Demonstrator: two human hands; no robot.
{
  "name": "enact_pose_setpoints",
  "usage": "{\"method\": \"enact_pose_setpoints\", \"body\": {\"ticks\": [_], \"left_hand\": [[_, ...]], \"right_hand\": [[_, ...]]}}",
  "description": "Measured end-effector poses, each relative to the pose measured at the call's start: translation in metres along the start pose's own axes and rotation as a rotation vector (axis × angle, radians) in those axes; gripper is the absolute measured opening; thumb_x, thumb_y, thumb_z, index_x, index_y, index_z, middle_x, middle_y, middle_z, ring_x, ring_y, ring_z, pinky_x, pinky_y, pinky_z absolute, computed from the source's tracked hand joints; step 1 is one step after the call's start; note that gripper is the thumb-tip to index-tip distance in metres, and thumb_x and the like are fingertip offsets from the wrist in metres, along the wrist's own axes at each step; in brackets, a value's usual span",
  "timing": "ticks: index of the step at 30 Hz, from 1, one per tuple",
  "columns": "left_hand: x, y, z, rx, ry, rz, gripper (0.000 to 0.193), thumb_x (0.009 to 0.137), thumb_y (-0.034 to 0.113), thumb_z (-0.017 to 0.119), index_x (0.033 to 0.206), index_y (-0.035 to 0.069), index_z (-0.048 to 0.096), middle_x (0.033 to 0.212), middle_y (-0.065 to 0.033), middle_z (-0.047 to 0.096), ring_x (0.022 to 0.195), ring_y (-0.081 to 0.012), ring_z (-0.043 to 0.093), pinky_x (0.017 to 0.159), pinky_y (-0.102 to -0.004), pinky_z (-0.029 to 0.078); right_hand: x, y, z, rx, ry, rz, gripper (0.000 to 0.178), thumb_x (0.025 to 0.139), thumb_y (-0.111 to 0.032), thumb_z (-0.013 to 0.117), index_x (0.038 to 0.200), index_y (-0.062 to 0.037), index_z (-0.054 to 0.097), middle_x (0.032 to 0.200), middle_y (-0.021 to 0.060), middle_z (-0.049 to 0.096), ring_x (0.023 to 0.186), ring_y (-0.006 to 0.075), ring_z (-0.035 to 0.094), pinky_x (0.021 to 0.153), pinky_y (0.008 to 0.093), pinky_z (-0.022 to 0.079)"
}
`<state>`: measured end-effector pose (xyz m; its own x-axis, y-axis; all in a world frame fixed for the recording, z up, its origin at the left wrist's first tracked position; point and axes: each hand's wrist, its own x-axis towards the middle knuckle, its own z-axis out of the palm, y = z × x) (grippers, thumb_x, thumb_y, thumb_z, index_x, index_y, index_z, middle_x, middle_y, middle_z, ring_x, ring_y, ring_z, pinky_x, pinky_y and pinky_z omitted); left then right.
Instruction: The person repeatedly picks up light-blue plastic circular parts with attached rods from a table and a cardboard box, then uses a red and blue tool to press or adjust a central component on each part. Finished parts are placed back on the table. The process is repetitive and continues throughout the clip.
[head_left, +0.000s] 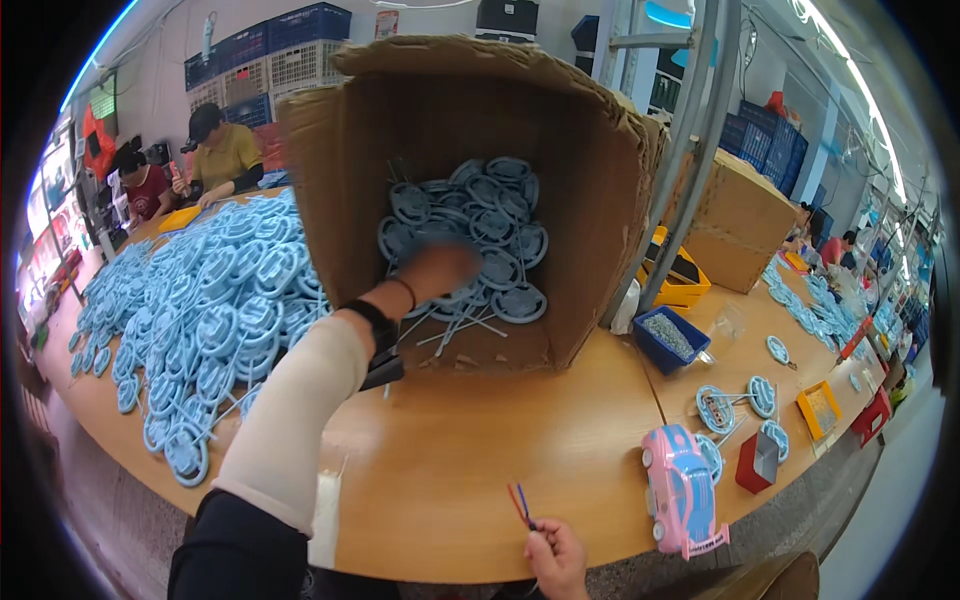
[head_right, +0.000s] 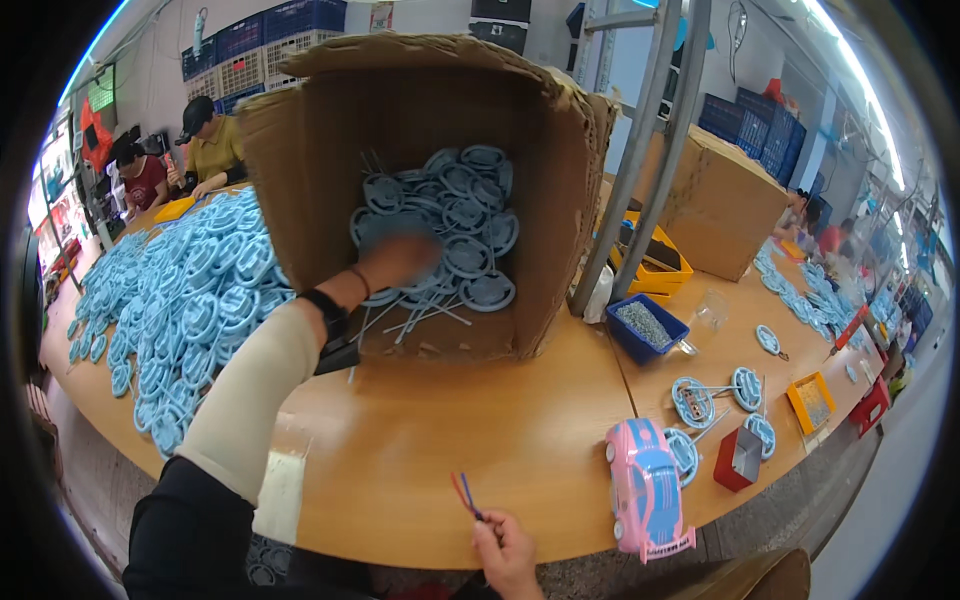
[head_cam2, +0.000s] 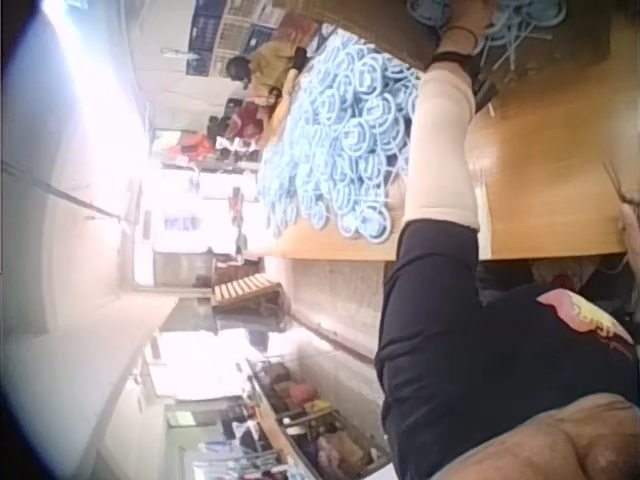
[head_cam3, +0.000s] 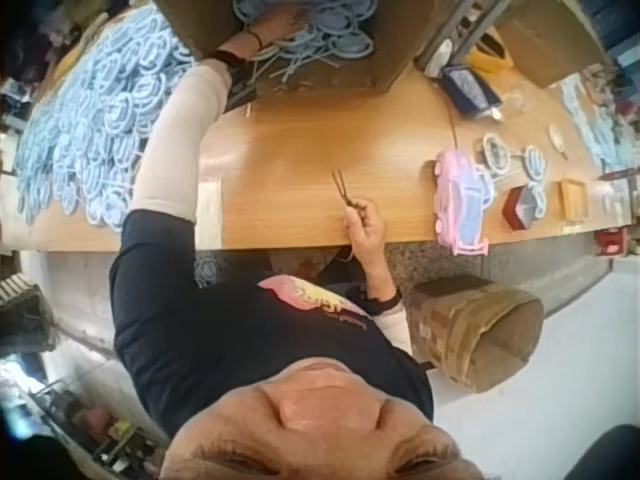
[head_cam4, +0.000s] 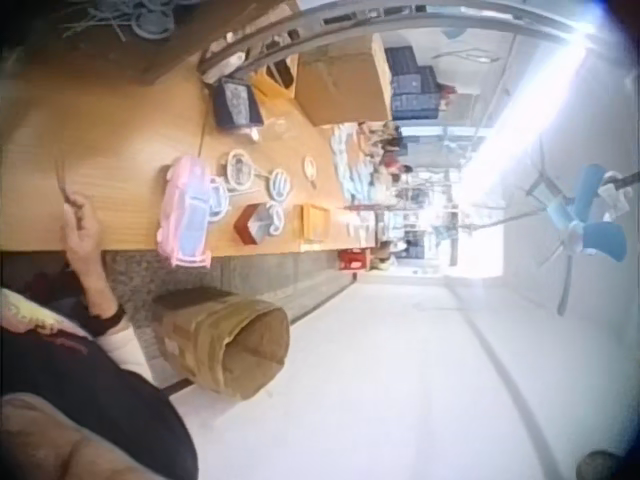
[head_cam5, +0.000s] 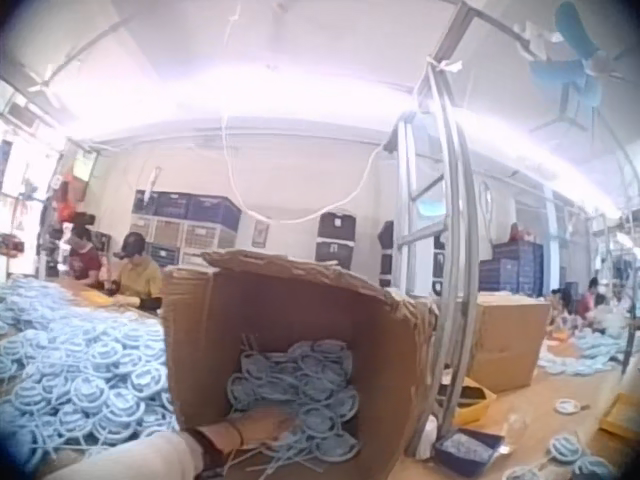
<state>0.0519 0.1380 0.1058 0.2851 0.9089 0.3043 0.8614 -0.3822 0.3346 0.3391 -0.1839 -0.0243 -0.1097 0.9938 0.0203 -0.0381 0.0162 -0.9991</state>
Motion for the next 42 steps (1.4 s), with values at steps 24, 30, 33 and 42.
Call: {"method": "enact_pose_setpoints", "body": {"ticks": [24,30,33,42], "left_hand": [[-0.048,0.050,0.063,0.121,-0.392,0.136,0.081,0.072,0.067,0.051,0.132,0.014,0.042,0.140,-0.0192,0.029,0.126,-0.0393,0.031,0.104,-0.0425,0.027],[-0.101,0.083,0.056,0.125,-0.434,0.258,0.081,0.073,0.065,0.054,0.131,0.010,0.042,0.139,-0.0210,0.029,0.128,-0.0379,0.029,0.104,-0.0436,0.026],[-0.118,0.076,0.061,0.022,-0.367,0.306,0.065,0.079,0.051,0.057,0.129,0.011,0.045,0.136,-0.0209,0.034,0.124,-0.0368,0.035,0.102,-0.0410,0.031],[-0.123,0.060,0.042,-0.079,-0.172,0.386,0.042,0.075,0.009,0.055,0.117,0.008,0.053,0.120,-0.0167,0.048,0.109,-0.0328,0.049,0.093,-0.0380,0.041]], "right_hand": [[-0.002,-0.008,0.006,0.155,0.063,-0.074,0.013,0.088,-0.008,0.056,0.097,0.0001,0.053,0.071,-0.0010,0.052,0.062,0.0042,0.047,0.054,0.0181,0.038],[-0.001,0.000,0.001,0.119,0.036,-0.121,0.017,0.088,-0.008,0.053,0.101,0.0000,0.047,0.066,0.0021,0.052,0.047,0.0028,0.041,0.041,0.0163,0.030],[0.000,0.002,0.001,0.122,0.039,-0.119,0.015,0.088,-0.007,0.052,0.101,-0.0008,0.047,0.067,0.0024,0.051,0.047,0.0026,0.039,0.040,0.0163,0.029],[-0.003,-0.003,0.002,0.229,0.042,-0.105,0.014,0.089,-0.009,0.051,0.100,-0.0014,0.047,0.066,0.0023,0.050,0.046,0.0027,0.038,0.039,0.0160,0.030]]}}
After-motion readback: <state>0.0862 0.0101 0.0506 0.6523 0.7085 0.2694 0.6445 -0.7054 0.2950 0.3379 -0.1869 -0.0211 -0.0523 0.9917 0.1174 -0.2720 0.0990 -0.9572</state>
